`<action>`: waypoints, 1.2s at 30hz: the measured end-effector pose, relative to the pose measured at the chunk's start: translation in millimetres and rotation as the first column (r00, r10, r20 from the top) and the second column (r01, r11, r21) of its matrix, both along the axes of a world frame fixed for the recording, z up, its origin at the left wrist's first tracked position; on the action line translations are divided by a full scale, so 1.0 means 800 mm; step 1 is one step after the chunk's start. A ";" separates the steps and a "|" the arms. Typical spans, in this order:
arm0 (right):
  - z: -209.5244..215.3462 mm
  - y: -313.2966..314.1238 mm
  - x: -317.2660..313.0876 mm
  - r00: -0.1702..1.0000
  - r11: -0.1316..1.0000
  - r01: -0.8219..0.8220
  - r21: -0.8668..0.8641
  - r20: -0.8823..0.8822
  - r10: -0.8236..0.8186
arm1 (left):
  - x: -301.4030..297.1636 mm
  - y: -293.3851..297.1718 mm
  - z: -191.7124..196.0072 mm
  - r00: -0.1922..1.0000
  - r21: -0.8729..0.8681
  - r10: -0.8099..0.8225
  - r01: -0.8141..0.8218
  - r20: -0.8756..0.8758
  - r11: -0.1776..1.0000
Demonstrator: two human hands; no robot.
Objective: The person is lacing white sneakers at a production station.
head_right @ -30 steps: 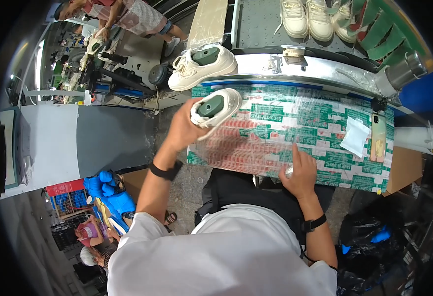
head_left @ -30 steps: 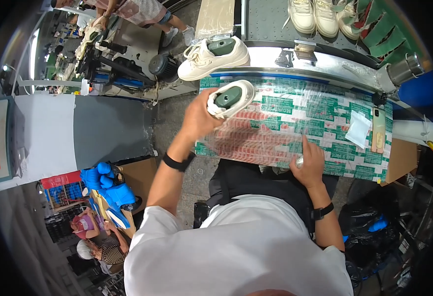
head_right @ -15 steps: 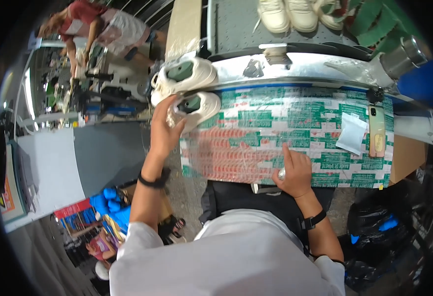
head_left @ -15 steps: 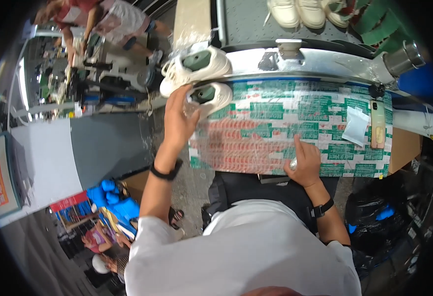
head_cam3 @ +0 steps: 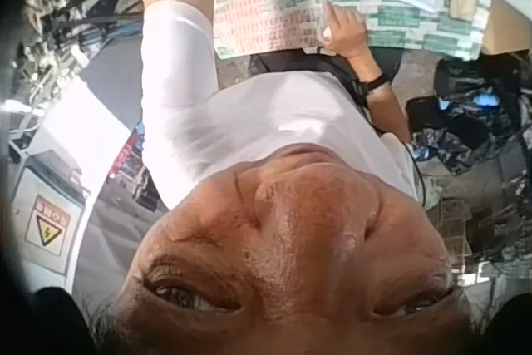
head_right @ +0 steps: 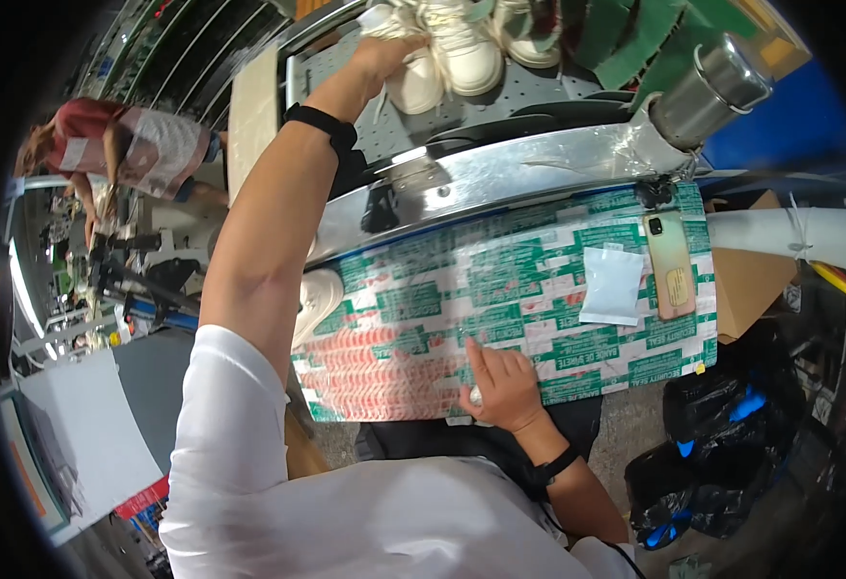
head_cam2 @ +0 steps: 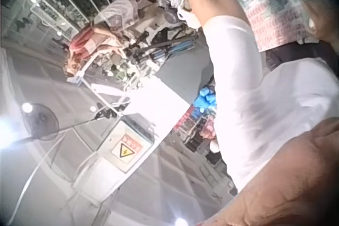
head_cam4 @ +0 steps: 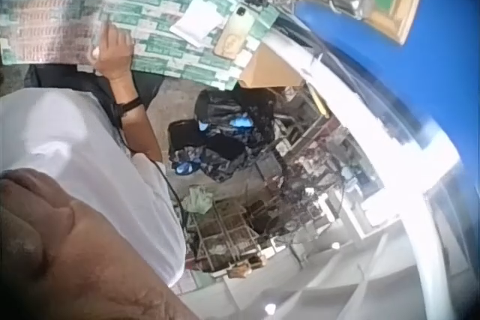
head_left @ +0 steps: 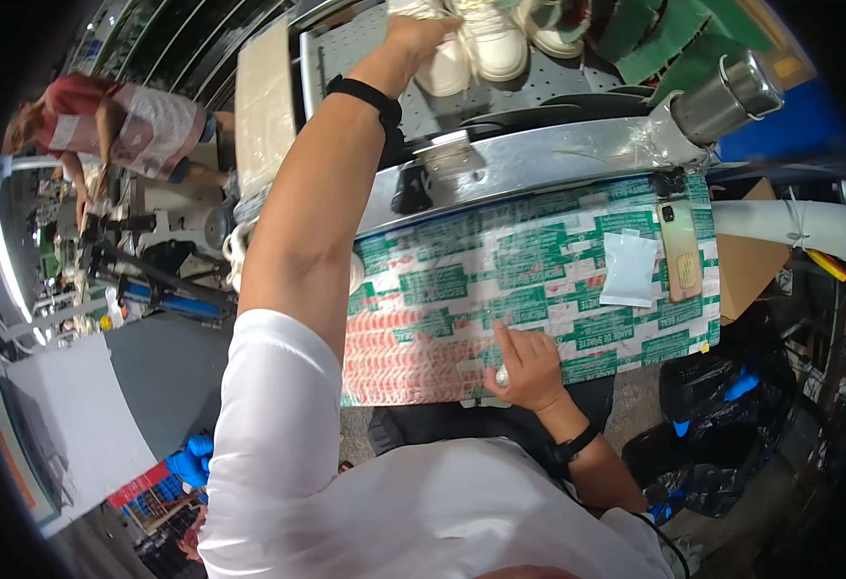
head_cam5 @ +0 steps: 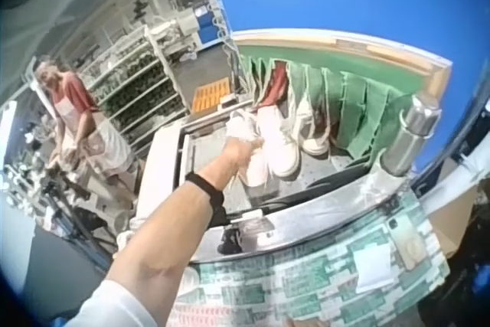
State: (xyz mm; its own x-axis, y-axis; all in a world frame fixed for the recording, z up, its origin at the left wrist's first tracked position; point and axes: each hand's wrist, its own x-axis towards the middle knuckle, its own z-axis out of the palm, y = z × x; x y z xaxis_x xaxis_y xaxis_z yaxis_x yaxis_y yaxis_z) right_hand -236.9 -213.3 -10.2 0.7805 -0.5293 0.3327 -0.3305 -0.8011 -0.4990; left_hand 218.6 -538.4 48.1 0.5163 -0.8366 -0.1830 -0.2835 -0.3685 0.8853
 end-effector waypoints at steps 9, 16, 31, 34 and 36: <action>-0.008 0.002 -0.011 0.999 0.998 0.009 0.056 0.032 -0.011 | 0.034 0.032 0.005 0.891 -0.069 0.142 -0.189 -0.432 0.979; -0.014 0.009 -0.016 0.997 0.995 -0.005 0.101 0.073 -0.003 | -0.166 0.342 0.134 0.926 -0.252 0.131 -0.229 -0.355 0.940; 0.012 0.044 -0.027 0.902 0.843 0.160 0.514 0.270 -0.336 | -0.296 0.602 0.002 0.985 -0.056 0.156 -0.160 -0.076 0.986; 0.064 0.079 -0.022 0.954 0.895 0.046 0.444 0.247 -0.172 | -0.259 0.634 -0.001 0.999 0.178 0.030 -0.037 0.046 0.983; 0.088 0.093 -0.006 0.965 0.957 -0.105 0.270 0.262 0.032 | -0.216 0.643 -0.010 0.990 0.066 0.097 -0.090 -0.101 0.994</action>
